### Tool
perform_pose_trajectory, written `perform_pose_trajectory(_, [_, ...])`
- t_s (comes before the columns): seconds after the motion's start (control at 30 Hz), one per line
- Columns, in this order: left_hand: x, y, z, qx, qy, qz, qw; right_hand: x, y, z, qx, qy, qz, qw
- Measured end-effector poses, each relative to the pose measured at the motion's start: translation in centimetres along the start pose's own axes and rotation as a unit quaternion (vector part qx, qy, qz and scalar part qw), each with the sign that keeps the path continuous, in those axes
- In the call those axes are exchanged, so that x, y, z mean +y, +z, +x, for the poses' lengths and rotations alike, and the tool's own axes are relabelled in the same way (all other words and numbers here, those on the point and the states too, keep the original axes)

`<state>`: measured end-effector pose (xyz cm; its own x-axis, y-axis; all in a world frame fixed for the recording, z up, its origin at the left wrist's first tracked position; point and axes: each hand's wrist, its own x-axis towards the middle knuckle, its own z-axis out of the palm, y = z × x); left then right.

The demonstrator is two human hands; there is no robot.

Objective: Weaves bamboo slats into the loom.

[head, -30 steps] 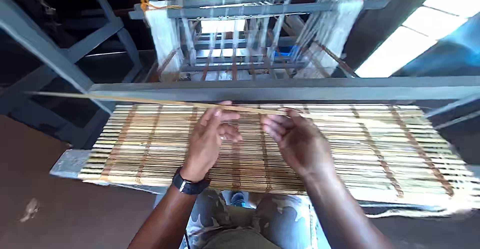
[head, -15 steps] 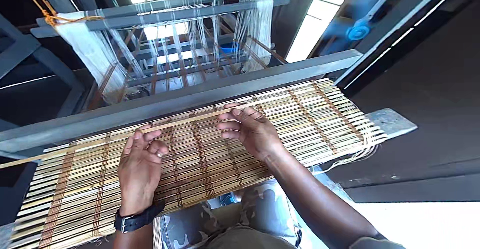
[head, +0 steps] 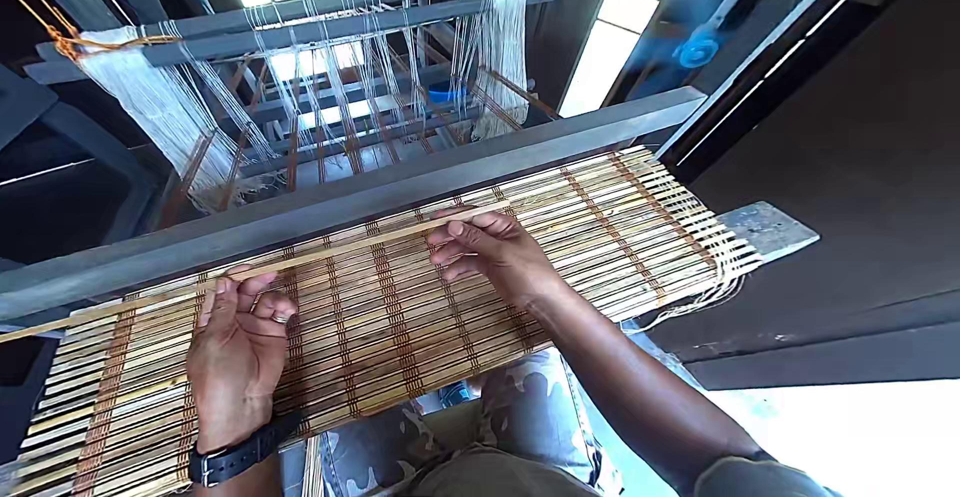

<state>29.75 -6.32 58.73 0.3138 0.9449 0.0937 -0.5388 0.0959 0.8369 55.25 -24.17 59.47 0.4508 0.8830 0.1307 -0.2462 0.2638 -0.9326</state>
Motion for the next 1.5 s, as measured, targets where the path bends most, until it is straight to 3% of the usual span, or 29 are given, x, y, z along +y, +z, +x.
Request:
perform_pose_trajectory(0.07, [1.2,-1.3,0.6,0.017,0.024,0.012,0.999,-0.5,-1.3,0.6,-0.020,-0.030,-0.185,0.982])
perform_pose_trajectory(0.1, [1.9,-2.0,0.9,0.032,0.038,0.020,0.999,-0.9,-2.1,0.9,-0.010,-0.074,-0.296,0.952])
perform_pose_trajectory(0.2, [4.2,-4.7,1.8,0.070,0.077,0.044,0.994,-2.3,-4.1,2.8,0.061,-0.217,-0.550,0.804])
perform_pose_trajectory(0.3, [6.2,-7.1,2.3,0.092,0.081,0.061,0.991,-3.6,-5.8,5.4,0.058,-0.235,-0.674,0.698])
perform_pose_trajectory(0.37, [7.1,-8.4,2.7,0.119,0.083,0.063,0.987,-3.4,-6.9,7.5,0.027,-0.217,-0.718,0.661])
perform_pose_trajectory(0.53, [9.6,-12.0,4.3,0.174,0.099,0.068,0.977,-1.4,-8.7,10.7,0.005,-0.245,-0.733,0.634])
perform_pose_trajectory(0.77, [12.5,-17.3,8.6,0.200,0.119,0.111,0.966,-2.1,-9.1,14.8,0.001,-0.225,-0.715,0.662])
perform_pose_trajectory(1.1, [14.6,-21.7,15.9,0.294,0.108,0.072,0.947,-3.7,-9.9,25.7,0.002,-0.189,-0.738,0.648])
perform_pose_trajectory(1.27, [14.9,-22.6,17.9,0.321,0.099,0.099,0.937,-3.7,-9.5,26.2,0.012,-0.178,-0.742,0.646])
perform_pose_trajectory(1.5, [12.1,-22.8,18.6,0.313,0.138,0.136,0.930,-4.3,-9.3,26.0,0.009,-0.139,-0.739,0.659])
